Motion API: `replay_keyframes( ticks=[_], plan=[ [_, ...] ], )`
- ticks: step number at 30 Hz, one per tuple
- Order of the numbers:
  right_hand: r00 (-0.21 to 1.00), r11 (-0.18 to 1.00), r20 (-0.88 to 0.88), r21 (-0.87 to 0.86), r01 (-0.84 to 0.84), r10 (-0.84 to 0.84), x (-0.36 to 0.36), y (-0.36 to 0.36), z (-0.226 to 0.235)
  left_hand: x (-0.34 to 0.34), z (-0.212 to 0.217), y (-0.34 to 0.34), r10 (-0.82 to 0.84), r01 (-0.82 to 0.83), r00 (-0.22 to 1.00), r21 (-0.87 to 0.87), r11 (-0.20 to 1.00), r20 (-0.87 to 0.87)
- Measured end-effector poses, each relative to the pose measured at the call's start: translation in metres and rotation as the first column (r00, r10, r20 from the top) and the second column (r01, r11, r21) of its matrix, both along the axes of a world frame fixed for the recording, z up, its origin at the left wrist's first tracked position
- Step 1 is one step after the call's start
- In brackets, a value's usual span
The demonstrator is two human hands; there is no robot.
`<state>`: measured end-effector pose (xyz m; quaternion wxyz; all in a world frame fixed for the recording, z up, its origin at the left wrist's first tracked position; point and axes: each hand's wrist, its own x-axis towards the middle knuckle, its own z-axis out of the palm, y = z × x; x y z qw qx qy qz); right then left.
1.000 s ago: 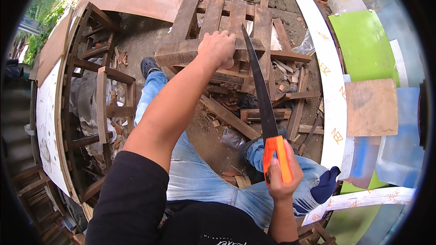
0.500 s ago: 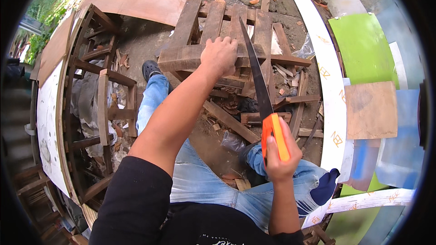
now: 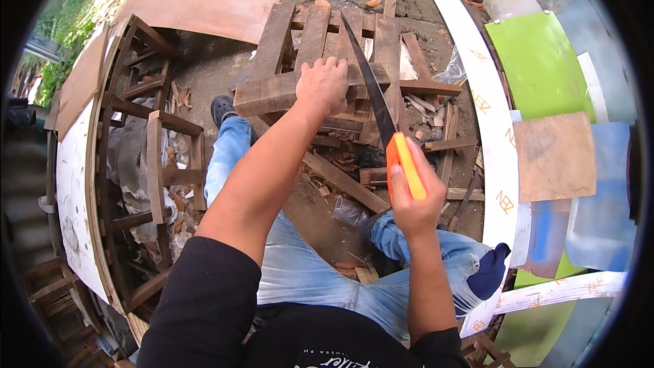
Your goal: The person sits on the ground and uses a hand saw to cut a wooden plank resting on a pallet. They hold the plank with the left hand and saw with the right hand, continuing the cut through the clip.
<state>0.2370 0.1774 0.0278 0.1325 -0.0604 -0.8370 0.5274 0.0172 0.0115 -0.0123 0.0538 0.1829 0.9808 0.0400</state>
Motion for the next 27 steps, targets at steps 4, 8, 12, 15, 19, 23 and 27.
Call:
replay_keyframes(
  ticks=[4, 8, 12, 15, 19, 23, 27],
  plan=[
    [1.000, 1.000, 0.015, 0.023, -0.001, 0.001, 0.077, 0.008, 0.014, -0.002, -0.005, -0.001, 0.002, -0.002, 1.000, 0.015, 1.000, -0.019],
    [0.999, 0.997, 0.034, 0.079, -0.027, 0.024, 0.105, 0.012, 0.037, 0.001, -0.013, 0.001, 0.016, -0.013, 0.997, 0.037, 0.999, -0.080],
    [0.992, 0.994, 0.109, -0.083, 0.070, -0.061, 0.022, 0.003, 0.019, 0.008, -0.013, 0.006, 0.019, -0.017, 0.998, 0.029, 0.999, -0.052],
    [0.997, 1.000, -0.074, -0.019, -0.018, 0.016, -0.026, 0.000, 0.003, 0.006, -0.006, 0.006, 0.035, -0.034, 0.999, 0.021, 0.999, -0.038],
    [0.999, 1.000, 0.038, 0.018, -0.012, 0.011, 0.017, 0.007, 0.000, -0.003, -0.001, 0.005, 0.039, -0.039, 0.999, 0.052, 0.998, -0.007],
    [0.991, 0.999, 0.119, 0.010, 0.053, -0.053, 0.104, 0.023, 0.020, -0.003, -0.005, 0.003, 0.026, -0.026, 0.999, 0.037, 0.999, 0.021],
    [0.997, 0.996, -0.061, 0.081, -0.043, 0.048, 0.084, 0.020, 0.034, 0.005, -0.009, 0.006, 0.028, -0.024, 0.997, 0.050, 0.998, -0.065]
  ],
)
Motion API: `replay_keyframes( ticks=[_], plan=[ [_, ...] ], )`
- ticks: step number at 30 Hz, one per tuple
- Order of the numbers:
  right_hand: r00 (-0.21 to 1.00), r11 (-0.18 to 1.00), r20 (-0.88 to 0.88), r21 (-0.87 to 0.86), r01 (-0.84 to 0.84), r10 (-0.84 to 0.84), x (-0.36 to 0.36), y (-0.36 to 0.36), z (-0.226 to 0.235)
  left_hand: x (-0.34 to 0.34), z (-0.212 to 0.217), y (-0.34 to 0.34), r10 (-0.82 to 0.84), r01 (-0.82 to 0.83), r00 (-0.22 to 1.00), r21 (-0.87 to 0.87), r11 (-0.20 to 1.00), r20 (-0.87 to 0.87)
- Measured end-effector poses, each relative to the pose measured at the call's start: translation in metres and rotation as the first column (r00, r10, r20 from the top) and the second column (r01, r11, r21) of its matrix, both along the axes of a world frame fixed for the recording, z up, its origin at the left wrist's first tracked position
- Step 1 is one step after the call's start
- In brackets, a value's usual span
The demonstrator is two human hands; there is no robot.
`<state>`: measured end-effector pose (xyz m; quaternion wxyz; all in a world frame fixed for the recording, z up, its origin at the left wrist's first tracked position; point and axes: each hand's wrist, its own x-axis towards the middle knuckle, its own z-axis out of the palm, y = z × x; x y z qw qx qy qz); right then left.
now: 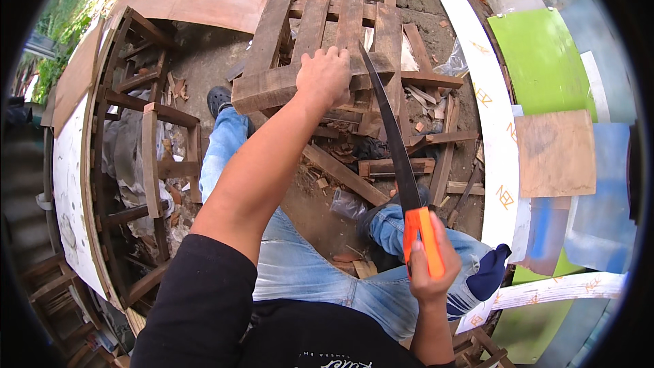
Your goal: The person sits on the ground and uses a hand saw to cut a wooden plank resting on a pallet. They hold the plank with the left hand and saw with the right hand, continuing the cut through the clip.
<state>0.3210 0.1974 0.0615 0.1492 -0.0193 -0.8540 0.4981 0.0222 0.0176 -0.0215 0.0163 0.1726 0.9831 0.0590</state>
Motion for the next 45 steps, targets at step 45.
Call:
replay_keyframes(
  ticks=[45],
  plan=[
    [0.994, 1.000, -0.111, -0.020, 0.010, -0.012, -0.136, -0.027, -0.052, 0.002, 0.007, 0.000, -0.017, 0.018, 0.998, -0.014, 1.000, 0.065]
  ],
)
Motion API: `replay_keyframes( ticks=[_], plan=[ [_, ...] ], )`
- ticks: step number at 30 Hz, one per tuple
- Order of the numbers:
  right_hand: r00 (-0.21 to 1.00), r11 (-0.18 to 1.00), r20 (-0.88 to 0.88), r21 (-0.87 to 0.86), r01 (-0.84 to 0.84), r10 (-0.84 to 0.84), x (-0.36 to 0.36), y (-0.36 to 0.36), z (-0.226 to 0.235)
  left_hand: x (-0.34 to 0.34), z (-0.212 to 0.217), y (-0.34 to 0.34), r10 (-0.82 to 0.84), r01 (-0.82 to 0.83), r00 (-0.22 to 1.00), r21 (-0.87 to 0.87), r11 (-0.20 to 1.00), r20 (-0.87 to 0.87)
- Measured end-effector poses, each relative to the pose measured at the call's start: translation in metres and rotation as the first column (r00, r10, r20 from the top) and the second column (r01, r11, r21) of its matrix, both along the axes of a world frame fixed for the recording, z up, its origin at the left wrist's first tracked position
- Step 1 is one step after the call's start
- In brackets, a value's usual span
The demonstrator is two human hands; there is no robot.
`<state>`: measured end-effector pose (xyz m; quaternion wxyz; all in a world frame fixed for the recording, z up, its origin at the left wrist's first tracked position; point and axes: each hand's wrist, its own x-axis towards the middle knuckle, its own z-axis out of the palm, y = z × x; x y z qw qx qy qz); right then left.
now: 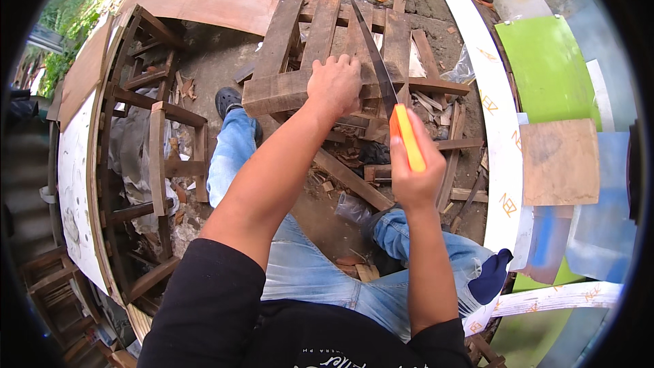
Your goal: The person sits on the ground and uses a hand saw to cut a wooden plank resting on a pallet. They hold the plank with the left hand and saw with the right hand, continuing the cut through the clip.
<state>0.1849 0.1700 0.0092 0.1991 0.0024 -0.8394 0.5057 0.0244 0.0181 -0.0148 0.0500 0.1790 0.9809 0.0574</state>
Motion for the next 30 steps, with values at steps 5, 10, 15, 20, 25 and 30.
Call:
replay_keyframes(
  ticks=[5, 10, 15, 20, 25, 30],
  plan=[
    [0.979, 0.998, 0.200, -0.034, 0.051, -0.043, 0.136, 0.021, 0.013, -0.006, -0.010, -0.002, -0.009, 0.009, 1.000, 0.001, 1.000, -0.007],
    [0.969, 0.999, 0.245, -0.034, 0.042, -0.033, 0.136, 0.023, 0.039, -0.003, -0.015, 0.001, -0.004, 0.003, 0.999, -0.013, 1.000, -0.038],
    [0.999, 0.999, 0.043, -0.031, -0.027, 0.029, -0.002, 0.007, 0.013, 0.003, -0.004, 0.002, 0.009, -0.009, 1.000, -0.028, 1.000, -0.009],
    [0.995, 0.999, 0.098, 0.046, 0.008, -0.012, 0.032, 0.004, 0.007, 0.001, -0.001, 0.003, 0.011, -0.011, 1.000, -0.020, 1.000, -0.008],
    [0.977, 0.999, 0.212, -0.002, 0.033, -0.031, 0.143, 0.013, 0.039, 0.001, -0.016, 0.001, 0.010, -0.010, 1.000, 0.015, 1.000, -0.022],
    [0.986, 1.000, 0.168, -0.010, 0.012, -0.010, 0.092, 0.011, 0.049, 0.005, -0.017, 0.005, 0.024, -0.026, 0.997, -0.023, 0.999, -0.069]
  ],
)
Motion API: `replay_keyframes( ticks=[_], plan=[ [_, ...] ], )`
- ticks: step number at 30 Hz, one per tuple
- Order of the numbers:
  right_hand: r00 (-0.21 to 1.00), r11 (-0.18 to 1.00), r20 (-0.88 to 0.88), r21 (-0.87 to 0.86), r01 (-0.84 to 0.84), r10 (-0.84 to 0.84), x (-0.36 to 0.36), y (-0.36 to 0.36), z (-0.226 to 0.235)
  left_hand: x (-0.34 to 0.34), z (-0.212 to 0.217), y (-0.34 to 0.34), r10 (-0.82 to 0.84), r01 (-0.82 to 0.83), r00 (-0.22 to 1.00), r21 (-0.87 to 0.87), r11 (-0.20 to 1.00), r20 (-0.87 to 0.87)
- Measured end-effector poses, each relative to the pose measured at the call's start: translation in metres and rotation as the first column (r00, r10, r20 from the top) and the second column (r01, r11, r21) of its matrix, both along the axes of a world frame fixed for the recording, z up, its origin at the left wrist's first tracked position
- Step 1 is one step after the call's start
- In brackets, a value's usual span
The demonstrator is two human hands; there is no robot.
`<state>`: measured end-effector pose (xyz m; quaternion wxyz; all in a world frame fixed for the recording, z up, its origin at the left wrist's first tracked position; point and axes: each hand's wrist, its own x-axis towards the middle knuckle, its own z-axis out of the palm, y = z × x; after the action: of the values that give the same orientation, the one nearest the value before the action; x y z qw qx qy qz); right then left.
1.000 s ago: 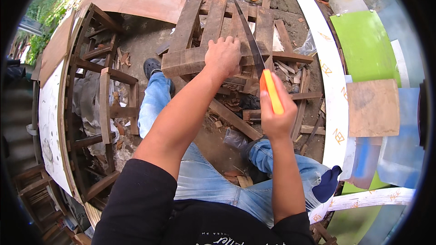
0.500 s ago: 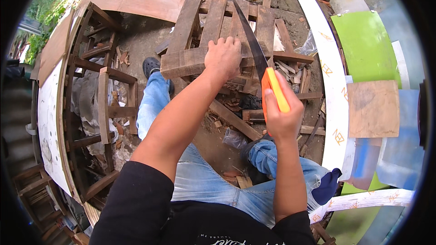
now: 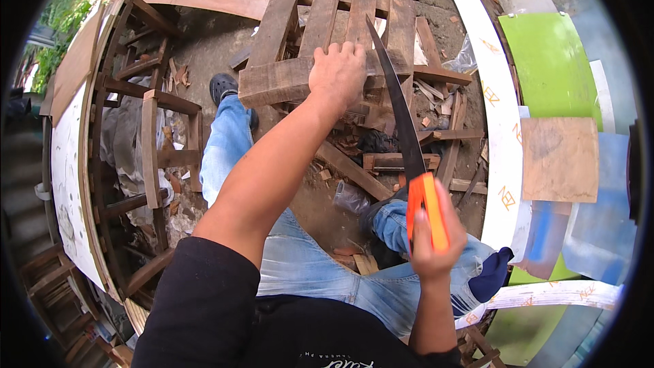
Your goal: The person sits on the ground and uses a hand saw to cut a wooden plank resting on a pallet. They hold the plank with the left hand and saw with the right hand, continuing the cut through the clip.
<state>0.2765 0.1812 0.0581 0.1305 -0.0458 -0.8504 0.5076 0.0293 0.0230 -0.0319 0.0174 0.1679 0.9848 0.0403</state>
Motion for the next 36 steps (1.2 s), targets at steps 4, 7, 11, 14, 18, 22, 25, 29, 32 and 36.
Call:
replay_keyframes(
  ticks=[4, 7, 11, 14, 18, 22, 25, 29, 32, 36],
  plan=[
    [0.999, 1.000, -0.031, -0.022, -0.011, 0.010, -0.082, -0.001, -0.018, -0.007, 0.012, -0.004, 0.100, -0.100, 0.995, 0.010, 0.995, 0.002],
    [0.997, 0.999, -0.061, -0.024, -0.047, 0.046, -0.072, 0.004, -0.023, -0.009, 0.014, -0.009, 0.055, -0.055, 0.998, -0.006, 0.998, 0.025],
    [1.000, 1.000, 0.018, 0.003, -0.013, 0.013, 0.011, 0.007, -0.007, -0.008, 0.009, -0.008, 0.025, -0.025, 1.000, 0.000, 1.000, 0.016],
    [0.991, 1.000, 0.131, 0.023, -0.001, -0.002, 0.050, 0.008, 0.012, -0.003, 0.003, -0.006, -0.002, 0.003, 1.000, 0.011, 1.000, -0.027],
    [1.000, 1.000, 0.019, 0.023, -0.015, 0.015, 0.003, 0.001, 0.011, 0.006, 0.002, -0.002, 0.011, -0.011, 1.000, 0.024, 1.000, 0.007],
    [0.992, 0.999, -0.116, 0.017, -0.041, 0.042, -0.087, -0.012, -0.018, 0.006, 0.010, -0.002, 0.007, -0.008, 0.999, 0.029, 1.000, 0.041],
    [1.000, 1.000, -0.010, 0.008, -0.003, 0.004, -0.076, -0.009, -0.020, 0.004, 0.015, -0.002, 0.008, -0.010, 0.997, 0.025, 1.000, 0.074],
    [0.997, 0.998, 0.070, 0.054, 0.013, -0.017, 0.010, 0.008, -0.001, 0.003, 0.014, -0.002, 0.016, -0.019, 0.997, 0.037, 0.999, 0.078],
    [0.990, 0.997, 0.143, 0.078, 0.004, -0.015, 0.059, 0.015, 0.022, 0.005, 0.007, 0.000, 0.010, -0.011, 0.999, 0.032, 0.999, 0.050],
    [0.999, 1.000, 0.041, 0.026, -0.007, 0.006, 0.010, 0.003, 0.019, 0.008, 0.006, -0.001, 0.015, -0.017, 0.998, 0.033, 0.999, 0.062]
  ],
)
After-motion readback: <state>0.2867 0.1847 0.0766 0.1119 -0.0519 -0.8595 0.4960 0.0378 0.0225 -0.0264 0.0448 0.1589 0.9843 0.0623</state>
